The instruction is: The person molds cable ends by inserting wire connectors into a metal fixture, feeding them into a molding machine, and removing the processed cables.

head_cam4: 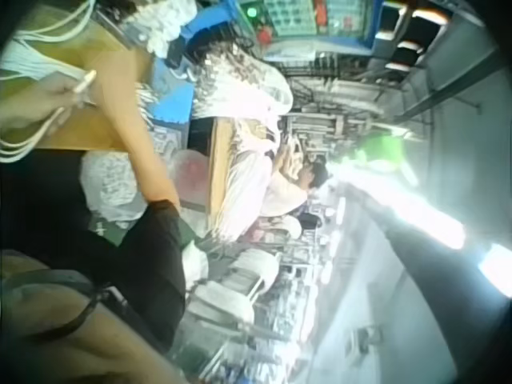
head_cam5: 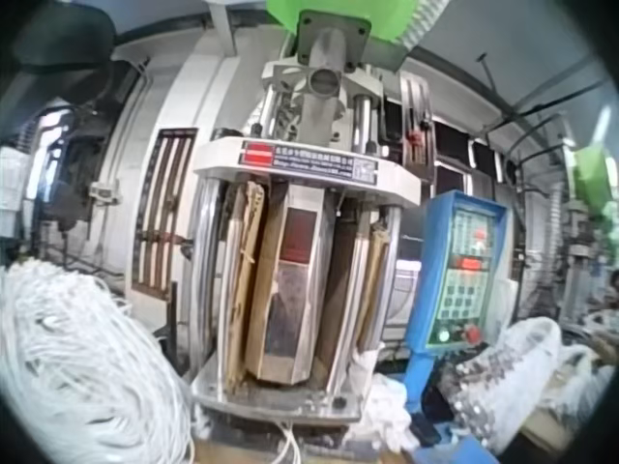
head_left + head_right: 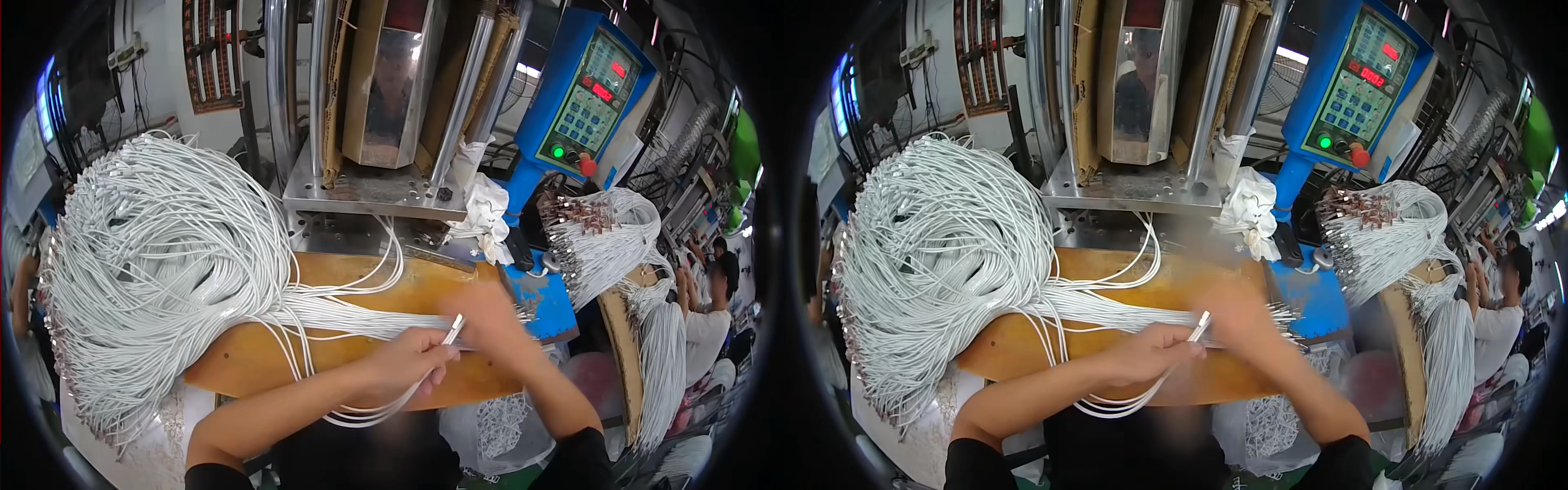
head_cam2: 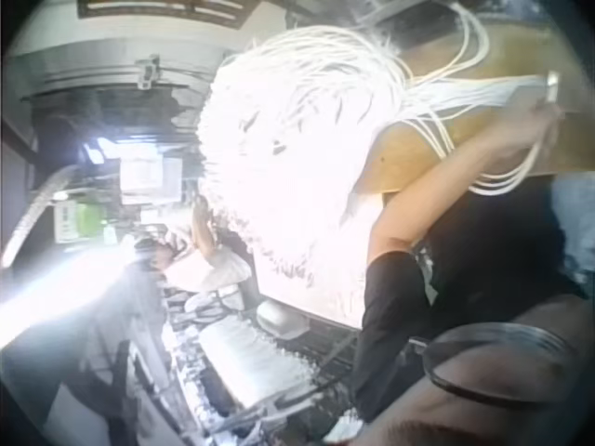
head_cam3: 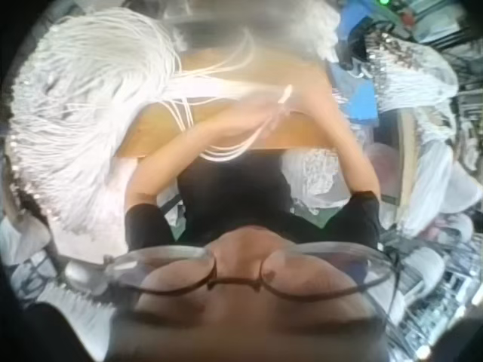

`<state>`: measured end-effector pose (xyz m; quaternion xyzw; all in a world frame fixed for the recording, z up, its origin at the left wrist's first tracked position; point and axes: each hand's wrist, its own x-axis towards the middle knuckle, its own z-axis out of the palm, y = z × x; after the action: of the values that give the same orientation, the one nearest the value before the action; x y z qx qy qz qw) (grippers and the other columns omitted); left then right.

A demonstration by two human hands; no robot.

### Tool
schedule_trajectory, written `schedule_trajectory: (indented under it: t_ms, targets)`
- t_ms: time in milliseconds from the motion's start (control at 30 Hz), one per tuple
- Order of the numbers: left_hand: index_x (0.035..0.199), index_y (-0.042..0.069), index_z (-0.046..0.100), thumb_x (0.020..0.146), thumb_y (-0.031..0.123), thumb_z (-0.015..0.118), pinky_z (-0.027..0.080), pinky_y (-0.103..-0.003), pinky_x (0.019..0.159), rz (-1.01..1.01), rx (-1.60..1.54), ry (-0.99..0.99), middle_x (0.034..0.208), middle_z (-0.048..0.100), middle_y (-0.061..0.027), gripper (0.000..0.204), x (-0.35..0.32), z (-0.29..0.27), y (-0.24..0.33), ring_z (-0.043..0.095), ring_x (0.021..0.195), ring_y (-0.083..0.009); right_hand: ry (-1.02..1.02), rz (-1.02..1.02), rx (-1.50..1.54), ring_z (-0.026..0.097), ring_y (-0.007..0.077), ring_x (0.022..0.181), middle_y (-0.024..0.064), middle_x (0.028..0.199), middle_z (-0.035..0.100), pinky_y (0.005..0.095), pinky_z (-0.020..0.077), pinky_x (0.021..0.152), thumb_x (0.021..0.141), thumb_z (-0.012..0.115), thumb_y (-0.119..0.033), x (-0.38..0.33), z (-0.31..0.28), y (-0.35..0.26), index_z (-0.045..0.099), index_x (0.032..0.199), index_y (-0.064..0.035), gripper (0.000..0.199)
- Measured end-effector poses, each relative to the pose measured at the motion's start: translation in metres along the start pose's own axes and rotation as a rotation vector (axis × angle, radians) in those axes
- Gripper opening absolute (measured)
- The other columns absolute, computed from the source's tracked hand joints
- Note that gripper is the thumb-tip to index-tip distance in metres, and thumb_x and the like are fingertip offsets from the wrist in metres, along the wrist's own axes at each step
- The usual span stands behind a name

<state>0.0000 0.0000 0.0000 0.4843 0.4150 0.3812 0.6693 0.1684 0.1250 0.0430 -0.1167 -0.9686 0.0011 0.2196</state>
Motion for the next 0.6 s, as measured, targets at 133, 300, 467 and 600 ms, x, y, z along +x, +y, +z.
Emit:
schedule_trajectory:
  t_ms: [133, 300, 467, 600]
  targets:
    - [0.101, 0.002, 0.066, 0.103, 0.034, 0.056, 0.047, -0.026, 0.071, 0.015, 0.100, 0.032, 0.083, 0.065, -0.0027, 0.034, 0.015, -0.006, 0.018, 0.059, 0.079, -0.0083, -0.117, 0.441, 0.443, 0.065, 0.0336, 0.100, 0.0157, 0.105, 0.067, 0.0397, 0.0519, 0.085, 0.076, 0.068, 0.006, 0.003, -0.023, 0.004, 0.059, 0.122, -0.0017, 0.047]
    - [0.095, 0.002, 0.064, 0.103, 0.038, 0.055, 0.042, -0.027, 0.045, 0.039, 0.118, 0.129, 0.065, 0.057, -0.0039, 0.038, 0.039, -0.036, 0.040, 0.054, 0.051, -0.0111, -0.106, 0.298, 0.253, 0.066, 0.0388, 0.105, 0.0223, 0.114, 0.067, 0.0411, 0.0524, 0.091, 0.076, 0.063, 0.006, 0.017, -0.005, 0.029, 0.056, 0.129, -0.0011, 0.054]
    - [0.104, 0.001, 0.059, 0.106, 0.030, 0.047, 0.038, -0.027, 0.037, 0.062, -0.086, 0.283, 0.064, 0.058, -0.0061, 0.031, 0.042, -0.069, 0.037, 0.049, 0.038, -0.0125, -0.077, 0.432, -0.221, 0.065, 0.0416, 0.100, 0.0224, 0.116, 0.067, 0.0478, 0.0529, 0.084, 0.080, 0.060, -0.002, 0.040, 0.054, 0.051, 0.061, 0.121, 0.0002, 0.040]
    - [0.107, 0.000, 0.058, 0.102, 0.021, 0.056, 0.053, -0.027, 0.051, 0.212, -0.196, 0.175, 0.073, 0.062, -0.0080, 0.021, 0.040, -0.072, 0.023, 0.061, 0.057, -0.0132, -0.293, 0.423, 0.060, 0.066, 0.0381, 0.092, 0.0205, 0.110, 0.068, 0.0430, 0.0523, 0.081, 0.083, 0.058, -0.005, 0.047, 0.033, 0.058, 0.064, 0.113, 0.0028, 0.031]
